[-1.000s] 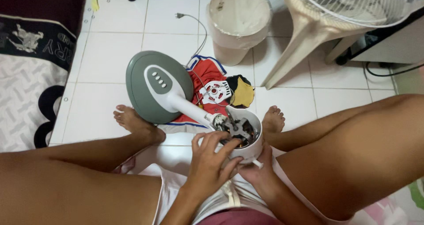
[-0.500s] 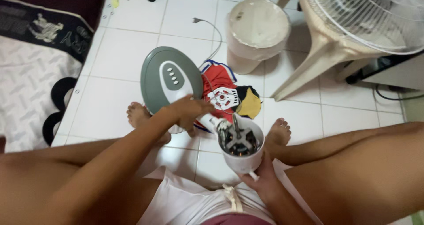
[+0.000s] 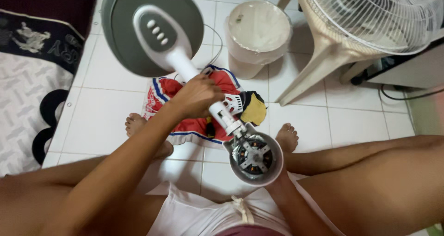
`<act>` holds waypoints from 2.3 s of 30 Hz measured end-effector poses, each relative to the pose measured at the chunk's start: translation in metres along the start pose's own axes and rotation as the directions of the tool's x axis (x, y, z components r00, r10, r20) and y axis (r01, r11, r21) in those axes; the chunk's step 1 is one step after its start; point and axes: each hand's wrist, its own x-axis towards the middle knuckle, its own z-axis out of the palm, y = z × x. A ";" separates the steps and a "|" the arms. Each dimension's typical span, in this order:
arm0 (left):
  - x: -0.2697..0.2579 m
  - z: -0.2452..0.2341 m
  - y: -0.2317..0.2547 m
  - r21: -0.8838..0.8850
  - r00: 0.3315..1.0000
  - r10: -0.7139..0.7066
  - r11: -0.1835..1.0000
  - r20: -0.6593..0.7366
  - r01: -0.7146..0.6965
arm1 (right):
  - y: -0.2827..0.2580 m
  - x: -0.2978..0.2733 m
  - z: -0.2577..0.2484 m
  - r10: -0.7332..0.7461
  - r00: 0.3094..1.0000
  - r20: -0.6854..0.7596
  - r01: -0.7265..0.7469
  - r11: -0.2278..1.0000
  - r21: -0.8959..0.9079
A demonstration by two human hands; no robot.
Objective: The person disassembles a small electric fan by removing the rear grille and unscrewing the motor housing with a screwdriver. They expose the internal motor and fan blades, then reattach the rear grille and tighten the screws.
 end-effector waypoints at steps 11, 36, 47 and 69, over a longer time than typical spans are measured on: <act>-0.002 -0.022 0.004 -0.199 0.959 -0.057 0.980 -0.277 0.001 | 0.001 -0.008 0.029 -0.017 0.990 0.142 -0.019 0.968 0.249; 0.015 -0.040 0.006 -0.056 0.978 -0.017 0.998 -0.207 0.005 | -0.001 -0.020 0.019 -0.007 1.000 0.012 0.008 1.000 -0.018; 0.012 -0.034 0.003 -0.059 0.977 0.014 0.998 -0.212 -0.027 | -0.005 -0.005 0.022 -0.066 0.998 0.020 0.066 0.998 -0.008; 0.013 -0.046 0.003 -0.042 0.955 0.001 0.999 -0.296 -0.014 | -0.006 -0.010 0.012 0.049 0.997 -0.064 -0.055 0.995 -0.086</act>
